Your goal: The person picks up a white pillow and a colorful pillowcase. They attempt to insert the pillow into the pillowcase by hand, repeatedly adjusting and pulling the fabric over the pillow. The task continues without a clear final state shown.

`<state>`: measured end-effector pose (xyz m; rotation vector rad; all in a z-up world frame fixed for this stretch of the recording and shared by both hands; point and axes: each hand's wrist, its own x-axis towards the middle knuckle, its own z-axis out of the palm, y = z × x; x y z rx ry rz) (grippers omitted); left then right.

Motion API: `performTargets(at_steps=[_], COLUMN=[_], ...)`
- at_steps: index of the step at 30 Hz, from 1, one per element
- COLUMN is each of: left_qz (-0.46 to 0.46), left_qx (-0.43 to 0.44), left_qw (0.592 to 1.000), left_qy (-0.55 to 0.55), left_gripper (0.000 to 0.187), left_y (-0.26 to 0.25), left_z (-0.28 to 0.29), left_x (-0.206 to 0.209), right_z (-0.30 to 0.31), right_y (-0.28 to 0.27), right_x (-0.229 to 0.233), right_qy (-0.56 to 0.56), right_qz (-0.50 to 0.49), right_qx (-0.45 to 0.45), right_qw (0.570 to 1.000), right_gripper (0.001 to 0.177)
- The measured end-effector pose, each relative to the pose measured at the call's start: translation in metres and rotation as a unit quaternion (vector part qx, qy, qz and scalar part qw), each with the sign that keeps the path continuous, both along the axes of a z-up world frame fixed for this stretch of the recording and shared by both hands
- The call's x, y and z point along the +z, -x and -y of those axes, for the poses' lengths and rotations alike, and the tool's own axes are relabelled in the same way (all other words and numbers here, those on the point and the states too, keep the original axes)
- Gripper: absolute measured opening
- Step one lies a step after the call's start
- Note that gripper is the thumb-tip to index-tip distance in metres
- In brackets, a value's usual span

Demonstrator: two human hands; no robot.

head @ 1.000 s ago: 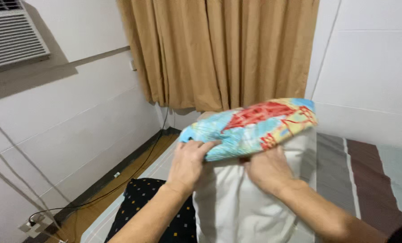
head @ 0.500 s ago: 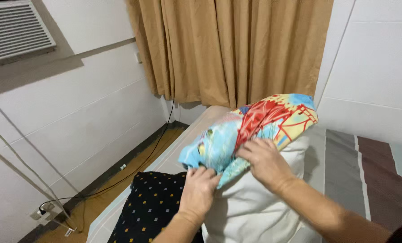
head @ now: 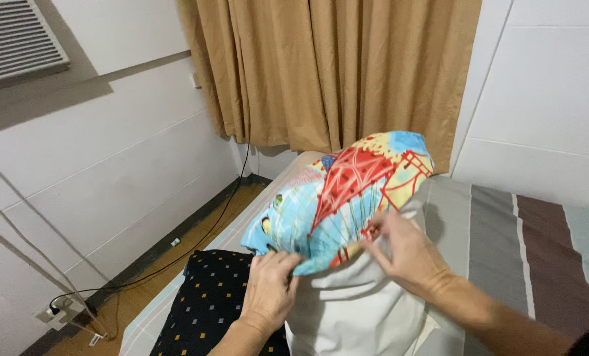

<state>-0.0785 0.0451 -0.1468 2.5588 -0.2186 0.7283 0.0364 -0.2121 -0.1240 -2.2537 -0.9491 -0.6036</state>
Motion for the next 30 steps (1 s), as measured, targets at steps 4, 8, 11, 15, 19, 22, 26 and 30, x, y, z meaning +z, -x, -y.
performTargets(at_steps=[4, 8, 11, 15, 19, 22, 26, 30], left_qz=[0.098, 0.038, 0.027, 0.033, 0.019, -0.024, -0.072, -0.077], left_qx=[-0.041, -0.088, -0.095, -0.059, -0.028, 0.002, -0.006, 0.009], left_qw=[0.993, 0.994, 0.995, 0.998, 0.999, 1.000, 0.996, 0.996], left_qy=[0.048, 0.045, 0.029, 0.006, -0.021, -0.017, -0.054, -0.049], left_gripper=[0.030, 0.026, 0.019, 0.016, 0.013, 0.015, 0.015, 0.019], left_y=[-0.004, 0.005, 0.010, 0.003, 0.003, -0.002, -0.009, -0.010], left_z=[0.019, 0.026, 0.024, 0.008, -0.008, -0.018, -0.022, -0.016], left_x=[0.008, 0.017, 0.020, 0.028, 0.021, 0.017, 0.005, -0.007], right_z=[-0.035, -0.043, -0.021, 0.046, 0.082, 0.142, 0.139, 0.123], right_y=[0.003, -0.003, -0.060, -0.158, -0.222, -0.181, -0.132, -0.088], right_x=[0.015, 0.041, 0.067, 0.081, 0.030, -0.056, -0.108, -0.089], right_qy=[-0.266, -0.521, -0.583, -0.639, -0.572, 0.038, -0.231, -0.389], right_qz=[-0.478, -0.636, -0.617, -0.550, -0.616, -0.283, -0.582, -0.642], right_qx=[-0.211, 0.040, 0.150, 0.072, 0.126, -0.169, -0.120, -0.118], right_qw=[0.810, 0.569, 0.506, 0.533, 0.527, 0.943, 0.770, 0.651], right_gripper=[0.076, 0.081, 0.063, 0.035, 0.048, 0.078, 0.069, 0.057])
